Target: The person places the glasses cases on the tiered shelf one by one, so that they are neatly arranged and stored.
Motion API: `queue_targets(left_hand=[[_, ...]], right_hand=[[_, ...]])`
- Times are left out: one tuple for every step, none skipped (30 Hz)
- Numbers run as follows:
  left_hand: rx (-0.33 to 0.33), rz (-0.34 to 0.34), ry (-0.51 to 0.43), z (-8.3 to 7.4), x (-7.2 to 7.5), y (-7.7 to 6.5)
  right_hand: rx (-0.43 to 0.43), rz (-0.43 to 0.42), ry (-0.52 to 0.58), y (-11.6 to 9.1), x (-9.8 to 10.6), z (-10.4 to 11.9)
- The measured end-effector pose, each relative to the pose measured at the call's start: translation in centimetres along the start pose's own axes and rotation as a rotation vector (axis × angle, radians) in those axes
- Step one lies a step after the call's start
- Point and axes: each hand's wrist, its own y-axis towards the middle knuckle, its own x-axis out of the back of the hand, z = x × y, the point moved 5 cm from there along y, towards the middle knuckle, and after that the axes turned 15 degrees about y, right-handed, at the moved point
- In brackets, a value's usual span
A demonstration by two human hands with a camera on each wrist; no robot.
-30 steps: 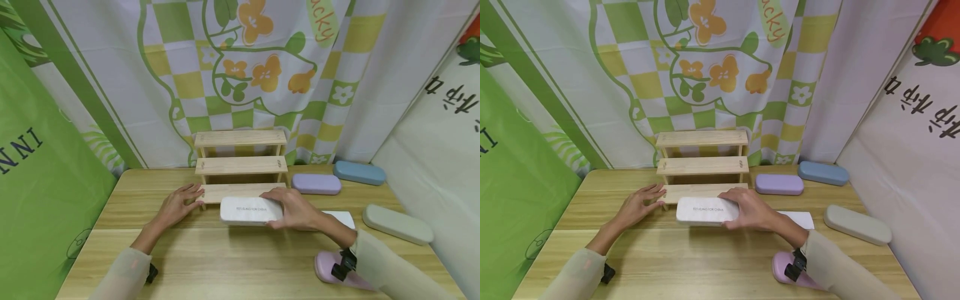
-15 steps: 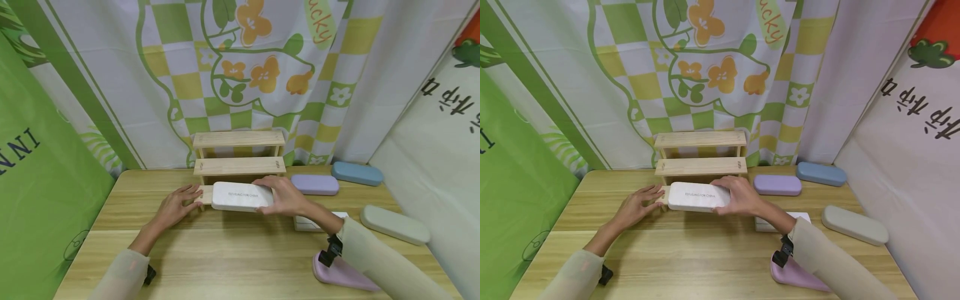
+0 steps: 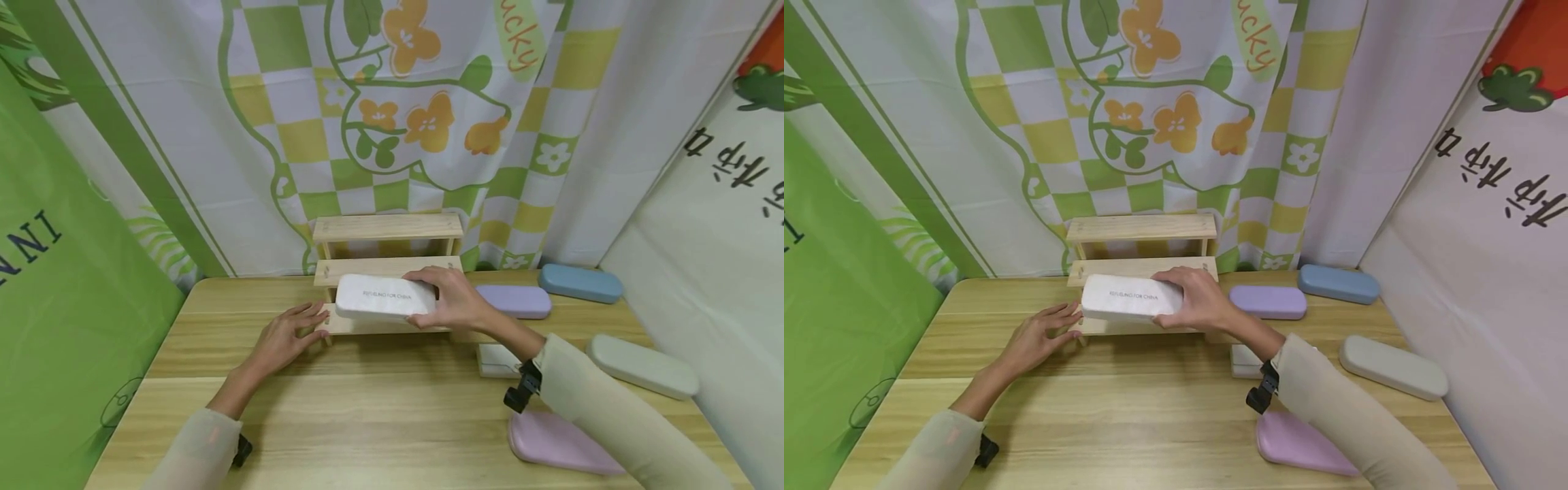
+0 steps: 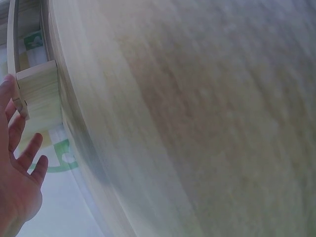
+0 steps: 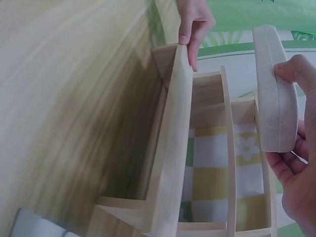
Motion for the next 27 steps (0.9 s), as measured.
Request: queue_targets(left_hand=[[0.001, 0.004, -0.002, 0.0, 0.0, 0.0], [0.001, 0.007, -0.003, 0.0, 0.0, 0.0], [-0.001, 0.009, -0.003, -0.1, 0.0, 0.0], [-0.002, 0.009, -0.003, -0.1, 0.0, 0.0], [-0.002, 0.009, -0.006, -0.1, 0.0, 0.0], [-0.003, 0.009, -0.008, -0.1, -0.1, 0.0], [-0.004, 0.008, -0.008, 0.0, -0.1, 0.0], [-0.003, 0.007, -0.008, 0.0, -0.1, 0.0], [-0.003, 0.005, -0.007, 0.0, -0.2, 0.0], [-0.001, 0.005, -0.008, 0.0, -0.2, 0.0], [0.000, 0.006, -0.009, 0.0, -0.2, 0.0], [0.001, 0.006, -0.010, 0.0, -0.2, 0.0], [0.001, 0.005, -0.009, 0.0, -0.2, 0.0], [0.001, 0.005, -0.008, 0.0, -0.2, 0.0], [0.000, 0.004, -0.006, 0.0, -0.2, 0.0], [-0.002, 0.003, -0.004, 0.0, -0.1, 0.0], [-0.004, 0.002, -0.006, -0.1, -0.1, 0.0], [-0.006, -0.001, -0.003, -0.1, -0.1, 0.0], [-0.009, -0.004, -0.001, -0.1, -0.1, 0.0], [-0.011, -0.005, -0.001, -0.1, -0.1, 0.1], [-0.014, -0.007, 0.000, -0.1, 0.0, 0.1], [-0.017, -0.008, 0.000, -0.1, 0.0, 0.1], [-0.019, -0.008, 0.000, -0.1, 0.0, 0.1], [-0.021, -0.008, 0.002, -0.1, 0.0, 0.1], [-0.023, -0.008, 0.002, -0.1, 0.0, 0.1], [-0.023, -0.006, 0.002, -0.2, 0.1, 0.1], [-0.024, -0.006, 0.003, -0.1, 0.0, 0.1]], right_hand=[[0.004, -0.002, 0.003, 0.2, 0.0, 0.0], [0.006, -0.004, 0.004, 0.4, 0.1, 0.0], [0.010, -0.007, 0.005, 0.6, 0.2, 0.0], [0.012, -0.010, 0.007, 0.8, 0.2, 0.0], [0.014, -0.012, 0.006, 1.1, 0.3, 0.0], [0.013, -0.014, 0.005, 1.3, 0.4, -0.1], [0.010, -0.016, 0.004, 1.6, 0.4, -0.1], [0.005, -0.017, 0.001, 1.9, 0.5, -0.1], [-0.002, -0.017, -0.001, 2.1, 0.6, -0.2], [-0.012, -0.016, -0.004, 2.4, 0.7, -0.3], [-0.024, -0.016, -0.003, 2.7, 0.7, -0.3], [-0.036, -0.016, 0.000, 2.9, 0.8, -0.4], [-0.044, -0.017, 0.004, 3.2, 0.9, -0.4], [-0.053, -0.019, 0.006, 3.4, 0.9, -0.5], [-0.060, -0.022, 0.011, 3.7, 1.0, -0.5], [-0.067, -0.025, 0.015, 3.9, 1.0, -0.6], [-0.072, -0.027, 0.021, 4.2, 1.1, -0.6], [-0.077, -0.028, 0.026, 4.4, 1.1, -0.7], [-0.084, -0.030, 0.032, 4.6, 1.2, -0.7], [-0.094, -0.031, 0.041, 4.9, 1.2, -0.8], [-0.103, -0.033, 0.050, 5.1, 1.2, -0.8], [-0.113, -0.037, 0.056, 5.3, 1.2, -1.0], [-0.119, -0.040, 0.060, 5.5, 1.2, -1.0], [-0.124, -0.044, 0.060, 5.8, 1.3, -1.1], [-0.128, -0.050, 0.062, 6.0, 1.3, -1.2], [-0.129, -0.054, 0.062, 6.2, 1.3, -1.3], [-0.128, -0.057, 0.062, 6.4, 1.3, -1.4]])
